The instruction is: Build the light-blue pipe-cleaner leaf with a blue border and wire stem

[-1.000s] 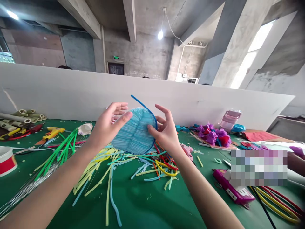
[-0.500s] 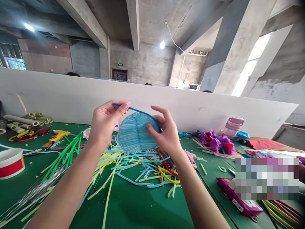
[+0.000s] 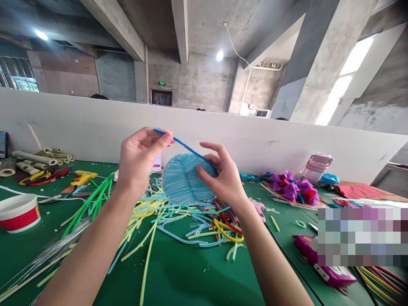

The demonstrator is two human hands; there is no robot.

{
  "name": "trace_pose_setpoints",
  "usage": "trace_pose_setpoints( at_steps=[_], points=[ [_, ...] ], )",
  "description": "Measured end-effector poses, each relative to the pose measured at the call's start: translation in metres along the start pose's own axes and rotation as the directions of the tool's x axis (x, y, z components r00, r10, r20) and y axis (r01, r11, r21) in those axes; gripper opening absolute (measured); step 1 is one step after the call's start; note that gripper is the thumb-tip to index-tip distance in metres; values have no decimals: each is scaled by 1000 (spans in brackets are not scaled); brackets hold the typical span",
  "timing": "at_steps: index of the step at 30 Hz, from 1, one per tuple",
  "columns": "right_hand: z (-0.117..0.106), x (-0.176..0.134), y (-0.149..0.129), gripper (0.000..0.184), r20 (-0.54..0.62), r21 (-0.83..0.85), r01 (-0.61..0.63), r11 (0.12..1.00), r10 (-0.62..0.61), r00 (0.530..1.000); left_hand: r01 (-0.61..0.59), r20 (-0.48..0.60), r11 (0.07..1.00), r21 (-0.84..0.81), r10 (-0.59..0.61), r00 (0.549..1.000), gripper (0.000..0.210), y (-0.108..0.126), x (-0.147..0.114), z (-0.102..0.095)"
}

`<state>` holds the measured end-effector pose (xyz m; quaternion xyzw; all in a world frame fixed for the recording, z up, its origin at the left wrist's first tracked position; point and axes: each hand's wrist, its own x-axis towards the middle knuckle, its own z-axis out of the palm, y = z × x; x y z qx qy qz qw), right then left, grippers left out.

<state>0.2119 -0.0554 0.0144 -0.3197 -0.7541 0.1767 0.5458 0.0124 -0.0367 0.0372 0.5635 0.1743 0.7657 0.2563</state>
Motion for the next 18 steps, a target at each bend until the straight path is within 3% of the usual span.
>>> trace_pose_setpoints(
  at_steps=[10,18],
  points=[
    [2,-2,-8,53,51,-9,-16,1000,16,999,-34,-3,997,72,34,999,13,4,2,-4],
    [0,-1,-5,53,-35,46,-48,998,50,998,-78,162,995,62,67,984,10,7,3,-14]
  ],
)
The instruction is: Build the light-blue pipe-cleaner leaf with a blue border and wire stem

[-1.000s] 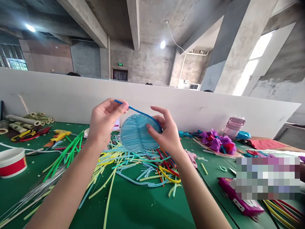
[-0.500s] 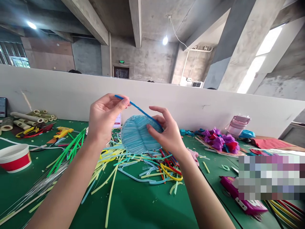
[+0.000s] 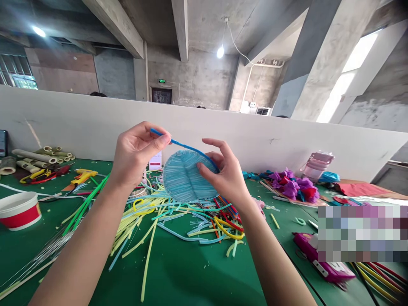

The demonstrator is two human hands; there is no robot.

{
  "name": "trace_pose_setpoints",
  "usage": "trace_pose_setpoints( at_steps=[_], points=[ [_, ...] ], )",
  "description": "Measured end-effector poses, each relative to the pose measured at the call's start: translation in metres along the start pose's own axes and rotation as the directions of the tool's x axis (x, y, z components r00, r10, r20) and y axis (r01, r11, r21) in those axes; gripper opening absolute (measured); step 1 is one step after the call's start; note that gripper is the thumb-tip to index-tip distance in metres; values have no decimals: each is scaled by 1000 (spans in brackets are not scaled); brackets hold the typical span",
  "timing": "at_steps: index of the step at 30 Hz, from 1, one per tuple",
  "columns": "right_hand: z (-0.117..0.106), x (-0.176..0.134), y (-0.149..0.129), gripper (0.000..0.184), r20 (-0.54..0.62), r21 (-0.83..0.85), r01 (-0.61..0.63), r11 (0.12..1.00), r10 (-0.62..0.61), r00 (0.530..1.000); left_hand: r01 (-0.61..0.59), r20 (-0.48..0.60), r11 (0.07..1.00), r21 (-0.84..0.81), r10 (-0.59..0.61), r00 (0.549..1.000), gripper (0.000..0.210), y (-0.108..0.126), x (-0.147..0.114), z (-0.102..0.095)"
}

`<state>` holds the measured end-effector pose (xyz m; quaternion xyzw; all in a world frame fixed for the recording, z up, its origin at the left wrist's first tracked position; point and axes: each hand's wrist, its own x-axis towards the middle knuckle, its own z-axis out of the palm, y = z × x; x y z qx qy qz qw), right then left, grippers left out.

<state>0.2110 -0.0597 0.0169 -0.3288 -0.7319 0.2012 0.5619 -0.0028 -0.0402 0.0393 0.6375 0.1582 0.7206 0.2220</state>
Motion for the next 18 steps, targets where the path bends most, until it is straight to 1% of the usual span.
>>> trace_pose_setpoints(
  at_steps=[3,7,15,18],
  points=[
    [-1,0,-2,52,0,37,-14,999,14,1000,-2,17,1000,17,2,1000,11,-5,2,-5],
    [-2,0,-4,49,-4,56,-28,998,29,1000,27,56,998,61,-30,998,10,-11,4,-12],
    [-1,1,-2,46,6,73,-32,997,31,999,83,129,977,197,-110,986,16,-11,5,-24],
    [0,0,-2,44,22,75,-24,997,22,1000,102,125,967,235,-134,983,18,-14,6,-26]
  ],
)
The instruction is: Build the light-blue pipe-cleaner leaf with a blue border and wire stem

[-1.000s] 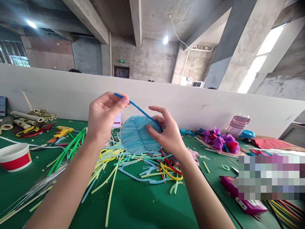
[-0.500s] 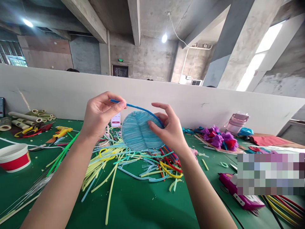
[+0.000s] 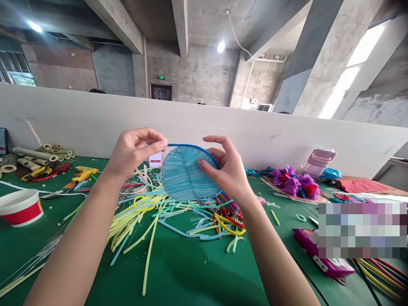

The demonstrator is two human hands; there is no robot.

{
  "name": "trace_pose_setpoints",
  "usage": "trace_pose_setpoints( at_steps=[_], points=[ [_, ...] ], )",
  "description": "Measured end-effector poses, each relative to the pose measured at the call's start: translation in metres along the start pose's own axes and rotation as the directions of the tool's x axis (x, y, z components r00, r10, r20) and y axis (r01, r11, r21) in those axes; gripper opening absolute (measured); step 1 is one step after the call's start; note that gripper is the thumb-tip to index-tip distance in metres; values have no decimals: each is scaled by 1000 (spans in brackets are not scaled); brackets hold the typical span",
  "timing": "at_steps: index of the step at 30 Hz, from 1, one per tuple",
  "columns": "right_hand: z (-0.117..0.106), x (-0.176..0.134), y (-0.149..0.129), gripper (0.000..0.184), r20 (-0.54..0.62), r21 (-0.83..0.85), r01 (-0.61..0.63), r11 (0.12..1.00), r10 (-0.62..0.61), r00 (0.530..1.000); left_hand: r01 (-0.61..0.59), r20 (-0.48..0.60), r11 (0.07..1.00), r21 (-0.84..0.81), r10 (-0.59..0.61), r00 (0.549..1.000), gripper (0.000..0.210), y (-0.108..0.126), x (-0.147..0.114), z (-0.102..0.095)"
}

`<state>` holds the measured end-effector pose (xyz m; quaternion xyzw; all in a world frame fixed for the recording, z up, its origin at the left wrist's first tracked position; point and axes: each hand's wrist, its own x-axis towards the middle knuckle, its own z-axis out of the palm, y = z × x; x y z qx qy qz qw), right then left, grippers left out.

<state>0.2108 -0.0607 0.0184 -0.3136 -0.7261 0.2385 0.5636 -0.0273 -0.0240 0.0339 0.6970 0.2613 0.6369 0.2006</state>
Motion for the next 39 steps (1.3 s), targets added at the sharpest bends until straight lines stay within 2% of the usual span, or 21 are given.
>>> trace_pose_setpoints(
  at_steps=[8,14,22,27,39],
  points=[
    [2,1,5,46,26,-27,17,999,-17,1000,-14,-91,1000,21,16,996,15,-5,2,4],
    [1,-1,3,51,39,-36,52,998,-51,998,-38,-104,996,78,46,994,12,-12,5,8],
    [1,2,7,44,28,-119,86,989,-83,996,-72,-97,988,139,86,992,13,-14,6,8],
    [-2,3,9,42,-1,-122,88,989,-89,996,-81,-56,987,140,90,994,14,-13,5,10],
    [-2,5,10,37,-34,-88,96,992,-99,994,19,0,997,69,-19,1000,18,-16,3,15]
  ],
)
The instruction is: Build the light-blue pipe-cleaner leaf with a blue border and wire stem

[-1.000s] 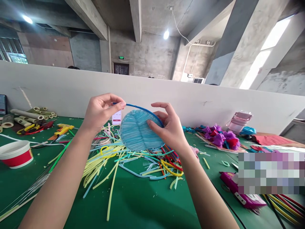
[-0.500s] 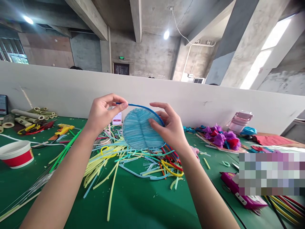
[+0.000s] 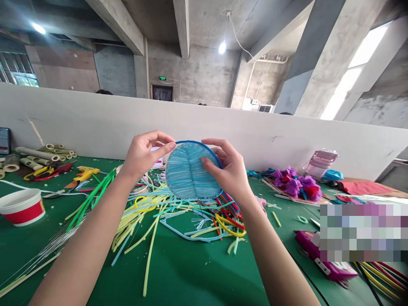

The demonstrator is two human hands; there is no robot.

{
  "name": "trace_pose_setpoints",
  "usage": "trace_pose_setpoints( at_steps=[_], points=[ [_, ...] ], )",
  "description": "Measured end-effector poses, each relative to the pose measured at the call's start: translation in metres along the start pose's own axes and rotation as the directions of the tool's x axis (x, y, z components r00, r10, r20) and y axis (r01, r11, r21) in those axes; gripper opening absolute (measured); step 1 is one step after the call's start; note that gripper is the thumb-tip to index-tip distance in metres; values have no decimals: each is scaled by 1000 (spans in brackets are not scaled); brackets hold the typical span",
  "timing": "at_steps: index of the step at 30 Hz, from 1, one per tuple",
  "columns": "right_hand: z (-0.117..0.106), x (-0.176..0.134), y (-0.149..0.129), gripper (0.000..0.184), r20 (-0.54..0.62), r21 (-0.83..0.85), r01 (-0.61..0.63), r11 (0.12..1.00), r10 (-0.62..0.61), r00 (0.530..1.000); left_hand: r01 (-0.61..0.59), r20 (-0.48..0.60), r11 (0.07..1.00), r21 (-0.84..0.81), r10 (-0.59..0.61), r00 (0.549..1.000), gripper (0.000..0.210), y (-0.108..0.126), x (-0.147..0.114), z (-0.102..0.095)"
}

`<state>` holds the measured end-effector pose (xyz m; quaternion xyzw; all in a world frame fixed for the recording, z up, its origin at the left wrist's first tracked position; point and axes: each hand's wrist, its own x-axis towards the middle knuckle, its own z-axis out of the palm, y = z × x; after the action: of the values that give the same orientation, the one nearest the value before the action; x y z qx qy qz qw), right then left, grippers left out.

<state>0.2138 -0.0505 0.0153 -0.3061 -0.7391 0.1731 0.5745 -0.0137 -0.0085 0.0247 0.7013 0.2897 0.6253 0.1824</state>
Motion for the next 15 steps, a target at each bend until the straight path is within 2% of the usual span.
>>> trace_pose_setpoints(
  at_steps=[4,7,11,15],
  points=[
    [1,0,0,32,-7,-1,6,1000,-6,1000,18,-12,1000,22,-18,1000,19,1,0,3],
    [1,0,-1,36,4,-3,-5,1000,5,1000,-5,-60,998,62,9,998,18,5,-1,5],
    [1,-2,-3,44,26,19,-27,999,27,999,-80,-137,979,190,107,985,13,9,-3,8],
    [3,-3,-3,44,63,43,-40,998,37,997,-161,-194,950,269,217,957,11,9,-5,10]
  ],
)
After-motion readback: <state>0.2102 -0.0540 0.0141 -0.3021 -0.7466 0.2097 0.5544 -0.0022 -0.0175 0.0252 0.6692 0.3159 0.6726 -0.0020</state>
